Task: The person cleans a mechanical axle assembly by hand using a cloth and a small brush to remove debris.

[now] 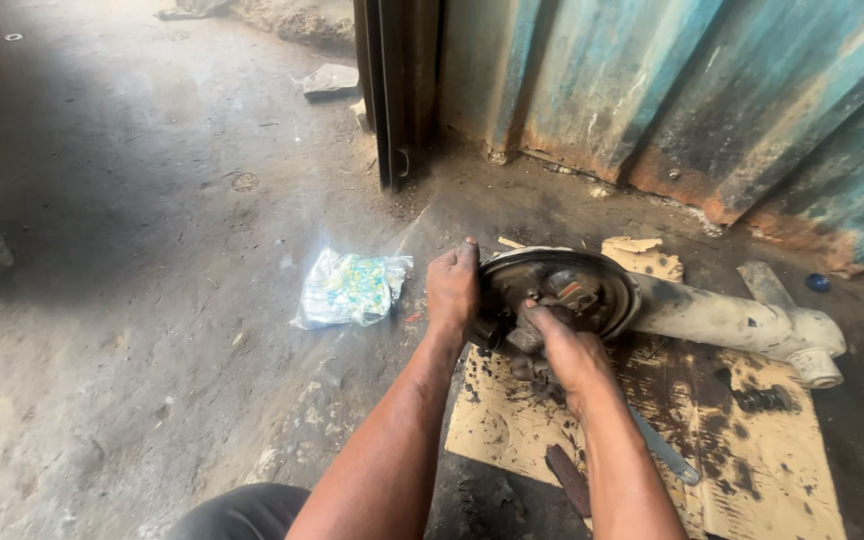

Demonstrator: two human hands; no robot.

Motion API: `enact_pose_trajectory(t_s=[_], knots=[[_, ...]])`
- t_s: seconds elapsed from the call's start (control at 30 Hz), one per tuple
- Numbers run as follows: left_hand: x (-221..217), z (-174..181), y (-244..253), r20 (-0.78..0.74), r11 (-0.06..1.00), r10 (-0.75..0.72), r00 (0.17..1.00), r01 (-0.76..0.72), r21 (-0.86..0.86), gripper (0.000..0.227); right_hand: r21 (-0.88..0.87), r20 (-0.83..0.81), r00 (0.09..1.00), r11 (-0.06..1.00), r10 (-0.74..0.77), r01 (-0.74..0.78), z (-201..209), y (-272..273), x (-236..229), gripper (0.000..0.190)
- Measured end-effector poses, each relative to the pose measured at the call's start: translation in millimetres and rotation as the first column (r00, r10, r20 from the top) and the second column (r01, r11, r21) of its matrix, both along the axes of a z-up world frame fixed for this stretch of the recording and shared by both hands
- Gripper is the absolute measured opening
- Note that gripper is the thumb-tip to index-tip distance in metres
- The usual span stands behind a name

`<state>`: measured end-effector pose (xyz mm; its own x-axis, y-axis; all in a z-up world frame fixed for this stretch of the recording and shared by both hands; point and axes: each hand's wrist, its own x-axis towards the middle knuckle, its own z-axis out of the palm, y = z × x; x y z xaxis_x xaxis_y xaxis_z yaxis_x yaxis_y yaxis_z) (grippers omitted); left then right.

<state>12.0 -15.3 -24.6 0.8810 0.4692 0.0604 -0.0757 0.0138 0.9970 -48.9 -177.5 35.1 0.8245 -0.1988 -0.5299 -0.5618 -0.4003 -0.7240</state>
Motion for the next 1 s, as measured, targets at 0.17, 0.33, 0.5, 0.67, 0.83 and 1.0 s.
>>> enact_pose_trajectory(t_s=[0.17, 0.33, 0.5, 0.67, 0.83, 1.0], knots=[[-1.0, 8.5, 3.1, -0.09, 0.988, -0.083, 0.993, 0.07, -0.141, 0.052, 0.516, 0.086, 0.993, 0.849, 0.082, -0.115, -39.0, -21.1, 0.2, 0.07], [-5.2, 10.3, 1.1, -0.056, 0.996, -0.046, 0.997, 0.042, -0.077, 0.049, 0.951, -0.053, 0.998, 0.302, -0.04, 0.062, -26.2, -13.8, -21.5, 0.062], [-2.3, 6.7, 1.2, -0.006, 1.0, -0.025, 1.0, 0.025, 0.002, 0.044, 0.834, -0.141, 0.983, 0.521, -0.117, 0.182, -4.4, 2.1, -14.1, 0.058], [0.3, 3.1, 0.9, -0.02, 1.0, -0.01, 1.0, 0.011, 0.016, 0.046, 0.272, -0.035, 0.998, 0.961, -0.043, 0.051, 10.9, 8.9, -8.3, 0.049], [-1.7, 8.1, -0.4, -0.033, 0.995, -0.052, 0.998, 0.05, -0.084, 0.051, -0.702, -0.008, 0.945, 0.671, 0.326, -0.237, 14.7, 16.8, -17.4, 0.039], [-4.4, 12.1, 1.9, -0.064, 0.987, -0.09, 0.994, 0.08, -0.139, 0.05, -0.575, -0.389, 0.677, 0.409, 0.625, -0.709, -12.9, -28.8, -64.4, 0.027]])
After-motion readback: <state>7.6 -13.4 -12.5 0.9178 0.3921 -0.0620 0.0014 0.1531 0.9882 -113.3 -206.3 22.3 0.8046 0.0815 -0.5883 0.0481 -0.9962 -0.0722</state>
